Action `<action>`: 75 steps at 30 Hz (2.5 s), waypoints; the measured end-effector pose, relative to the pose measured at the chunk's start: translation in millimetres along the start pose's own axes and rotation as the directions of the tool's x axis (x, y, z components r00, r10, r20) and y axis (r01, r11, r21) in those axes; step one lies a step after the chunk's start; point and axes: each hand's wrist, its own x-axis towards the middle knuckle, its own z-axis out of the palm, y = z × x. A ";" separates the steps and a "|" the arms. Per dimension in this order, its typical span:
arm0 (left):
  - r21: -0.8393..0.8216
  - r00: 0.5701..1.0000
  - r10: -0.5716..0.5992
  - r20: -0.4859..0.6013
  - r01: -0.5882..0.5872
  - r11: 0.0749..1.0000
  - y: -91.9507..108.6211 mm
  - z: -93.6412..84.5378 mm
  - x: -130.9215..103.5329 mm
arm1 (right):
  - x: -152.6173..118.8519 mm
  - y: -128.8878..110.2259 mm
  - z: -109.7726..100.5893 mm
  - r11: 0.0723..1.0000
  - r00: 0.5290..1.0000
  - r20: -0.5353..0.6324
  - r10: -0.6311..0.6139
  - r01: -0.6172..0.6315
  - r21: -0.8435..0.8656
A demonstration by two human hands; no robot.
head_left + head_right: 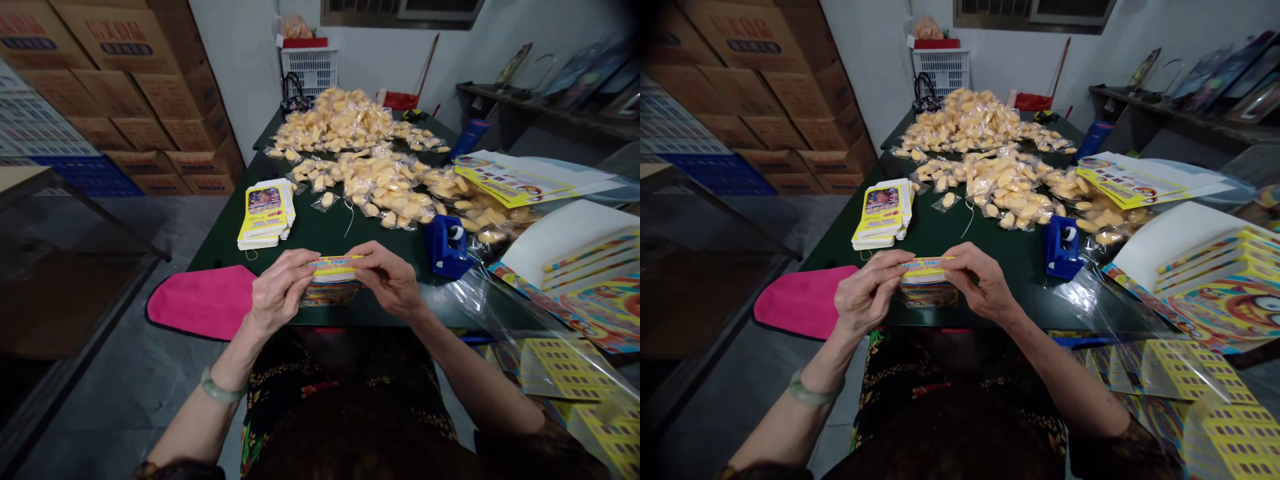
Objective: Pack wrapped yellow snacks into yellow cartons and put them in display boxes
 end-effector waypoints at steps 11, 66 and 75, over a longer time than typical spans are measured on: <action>-0.028 0.991 -0.074 -0.112 0.071 0.997 -1.4 23.3 -3.4 | -17.9 13.0 39.8 0.993 0.950 -0.292 -0.107 0.090 -0.071; -0.134 0.947 -0.204 -0.248 0.175 0.975 -6.6 41.6 -9.4 | -56.6 40.8 -139.4 0.469 0.327 -0.814 0.479 -0.880 -0.078; -0.143 0.949 -0.208 -0.237 0.177 0.974 -7.9 41.8 -11.2 | -21.1 44.3 -156.2 0.203 0.026 -0.685 0.728 -0.963 0.178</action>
